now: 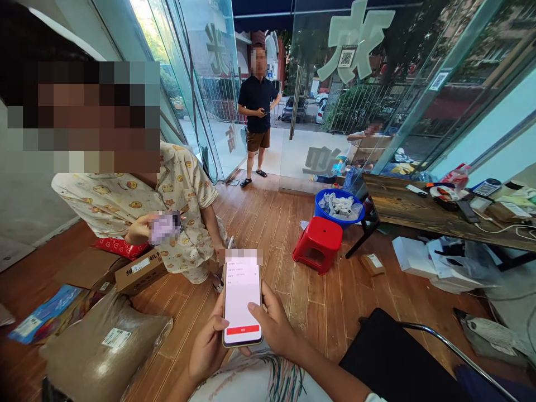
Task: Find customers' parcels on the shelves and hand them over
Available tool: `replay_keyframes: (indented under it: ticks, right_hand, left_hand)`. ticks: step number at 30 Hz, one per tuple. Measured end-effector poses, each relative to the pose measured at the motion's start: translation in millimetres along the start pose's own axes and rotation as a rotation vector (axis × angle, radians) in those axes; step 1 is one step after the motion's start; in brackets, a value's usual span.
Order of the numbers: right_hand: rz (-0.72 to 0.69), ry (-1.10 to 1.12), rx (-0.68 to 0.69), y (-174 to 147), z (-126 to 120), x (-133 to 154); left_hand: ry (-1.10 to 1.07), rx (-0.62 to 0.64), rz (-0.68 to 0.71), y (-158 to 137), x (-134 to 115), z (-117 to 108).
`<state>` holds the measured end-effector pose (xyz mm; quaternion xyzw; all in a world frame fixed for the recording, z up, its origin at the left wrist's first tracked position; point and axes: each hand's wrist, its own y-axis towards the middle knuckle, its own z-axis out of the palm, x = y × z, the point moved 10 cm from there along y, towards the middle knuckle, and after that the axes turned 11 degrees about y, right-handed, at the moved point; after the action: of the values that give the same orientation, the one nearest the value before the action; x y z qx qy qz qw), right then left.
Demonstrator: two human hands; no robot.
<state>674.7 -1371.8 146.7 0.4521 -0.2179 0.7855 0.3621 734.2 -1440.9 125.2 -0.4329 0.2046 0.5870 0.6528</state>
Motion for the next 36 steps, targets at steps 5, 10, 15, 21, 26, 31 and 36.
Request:
replay_keyframes:
  ticks: [5, 10, 15, 21, 26, 31, 36]
  right_hand:
    - [0.110, 0.048, 0.076, -2.8, 11.7, -9.9]
    - [0.134, 0.031, 0.115, -2.8, 20.0, -7.9]
    - [0.130, 0.043, 0.110, -0.1, 20.8, -6.6]
    - [0.139, 0.048, 0.124, 2.7, 21.4, -6.2]
    - [0.107, 0.037, 0.111, 4.8, 20.0, -4.4]
    - [0.126, 0.061, 0.145, 5.0, 25.5, -4.8]
    - [0.122, 0.054, 0.137, 4.5, 24.5, -4.3]
  left_hand:
    - [0.004, 0.009, 0.018, 0.0, 0.8, -5.8]
    - [0.003, 0.004, 0.029, 0.3, -1.8, -7.5]
    - [-0.001, 0.007, 0.027, 1.1, -4.6, -7.2]
    - [0.005, 0.007, 0.032, 4.1, -3.4, -9.6]
    - [0.008, 0.012, 0.041, 7.7, -1.6, -13.2]
    - [0.003, -0.005, 0.024, 7.3, -1.5, -13.8]
    - [-0.005, -0.009, 0.024, 6.4, -1.6, -13.0]
